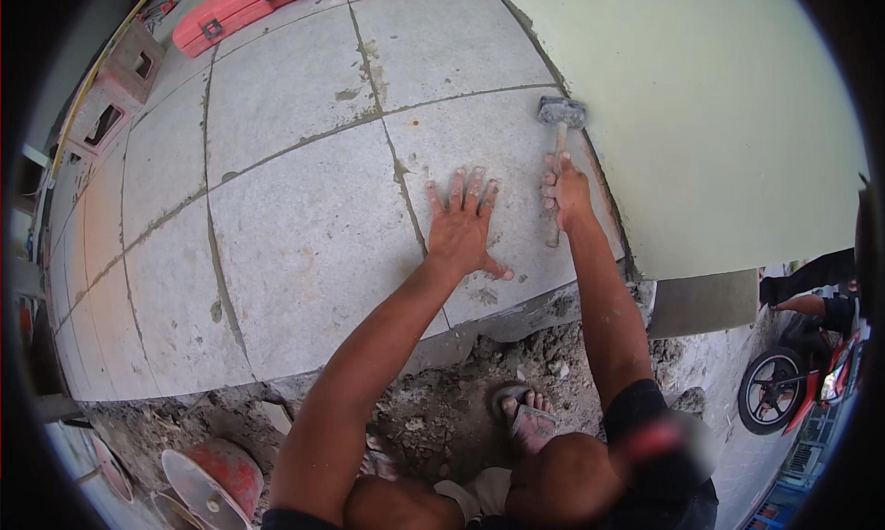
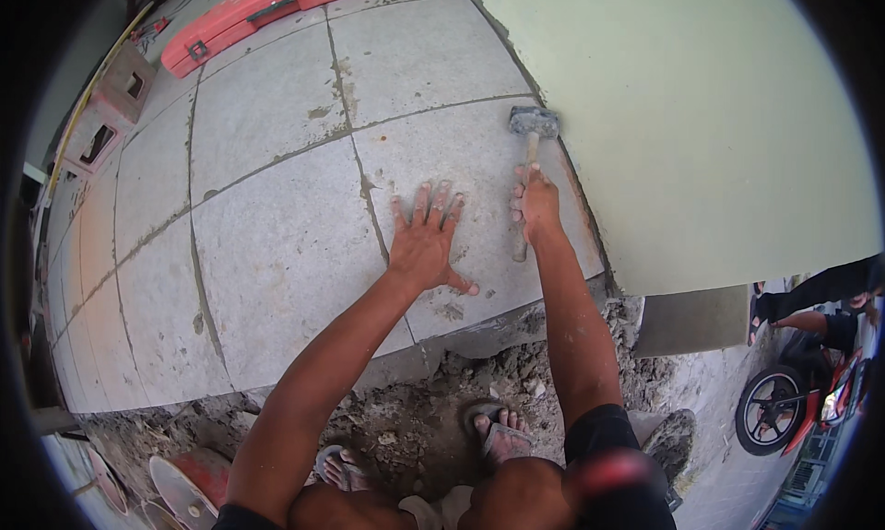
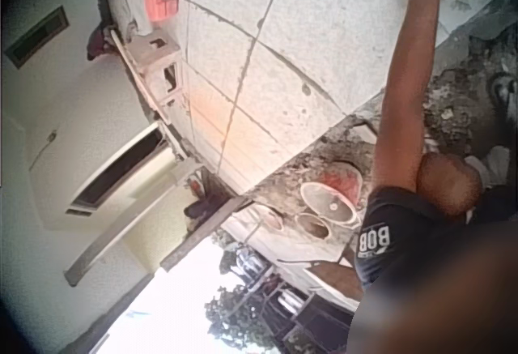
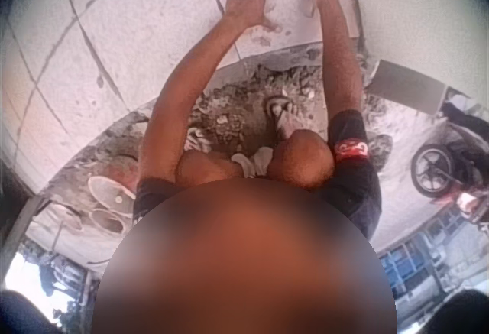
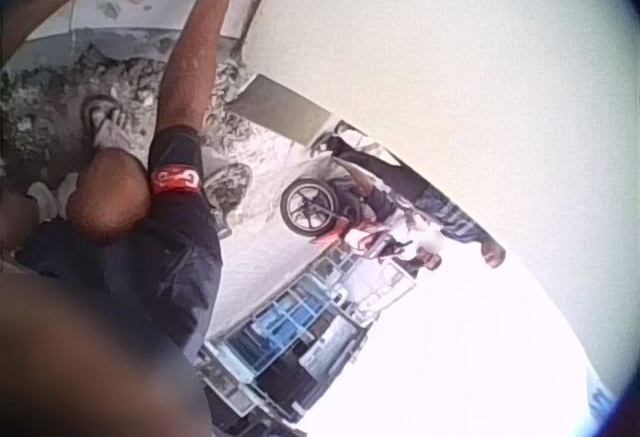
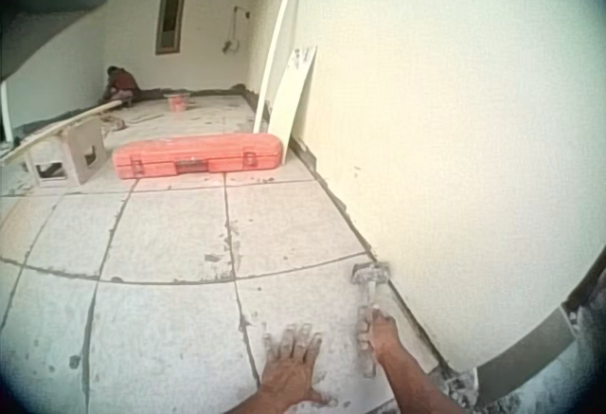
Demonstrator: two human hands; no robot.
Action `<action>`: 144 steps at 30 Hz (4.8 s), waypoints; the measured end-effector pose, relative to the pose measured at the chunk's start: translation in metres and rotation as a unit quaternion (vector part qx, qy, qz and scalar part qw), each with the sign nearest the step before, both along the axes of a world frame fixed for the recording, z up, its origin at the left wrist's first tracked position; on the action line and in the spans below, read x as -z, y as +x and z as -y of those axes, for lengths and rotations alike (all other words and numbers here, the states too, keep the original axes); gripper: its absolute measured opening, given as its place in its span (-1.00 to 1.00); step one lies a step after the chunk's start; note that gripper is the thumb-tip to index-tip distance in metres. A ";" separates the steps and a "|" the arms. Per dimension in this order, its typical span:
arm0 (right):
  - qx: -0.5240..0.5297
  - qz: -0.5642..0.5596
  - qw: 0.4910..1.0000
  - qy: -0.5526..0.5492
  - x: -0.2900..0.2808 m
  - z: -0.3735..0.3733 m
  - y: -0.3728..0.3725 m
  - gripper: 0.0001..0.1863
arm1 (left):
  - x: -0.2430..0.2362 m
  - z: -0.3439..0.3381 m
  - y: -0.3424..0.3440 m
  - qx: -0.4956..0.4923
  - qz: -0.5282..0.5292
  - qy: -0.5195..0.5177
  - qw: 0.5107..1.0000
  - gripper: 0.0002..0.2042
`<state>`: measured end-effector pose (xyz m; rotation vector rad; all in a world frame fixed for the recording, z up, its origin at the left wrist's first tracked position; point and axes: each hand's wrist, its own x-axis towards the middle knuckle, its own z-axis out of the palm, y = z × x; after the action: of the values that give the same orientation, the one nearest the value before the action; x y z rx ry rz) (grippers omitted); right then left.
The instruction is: Installing floor tiles by leveling them with a rubber mallet and inserting spacers.
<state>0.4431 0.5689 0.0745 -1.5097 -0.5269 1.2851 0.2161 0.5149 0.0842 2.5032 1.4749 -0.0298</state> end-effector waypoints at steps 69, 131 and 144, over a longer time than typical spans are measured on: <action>-0.106 0.777 0.616 0.076 0.036 0.007 -0.018 -0.48 | 0.006 0.001 0.010 -0.010 0.006 0.013 1.000 0.53; -0.097 0.780 0.612 0.087 0.041 0.010 -0.013 -0.44 | 0.046 0.061 -0.238 -0.379 -0.002 0.224 0.898 -0.06; -0.087 0.794 0.589 0.122 0.042 0.014 -0.009 -0.44 | 0.052 0.066 -0.258 -0.399 -0.035 0.196 0.895 -0.04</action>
<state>0.4337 0.5552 0.0328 -2.0384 -1.8877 -0.4743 -0.0422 0.4486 0.0322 1.9401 2.6378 0.3514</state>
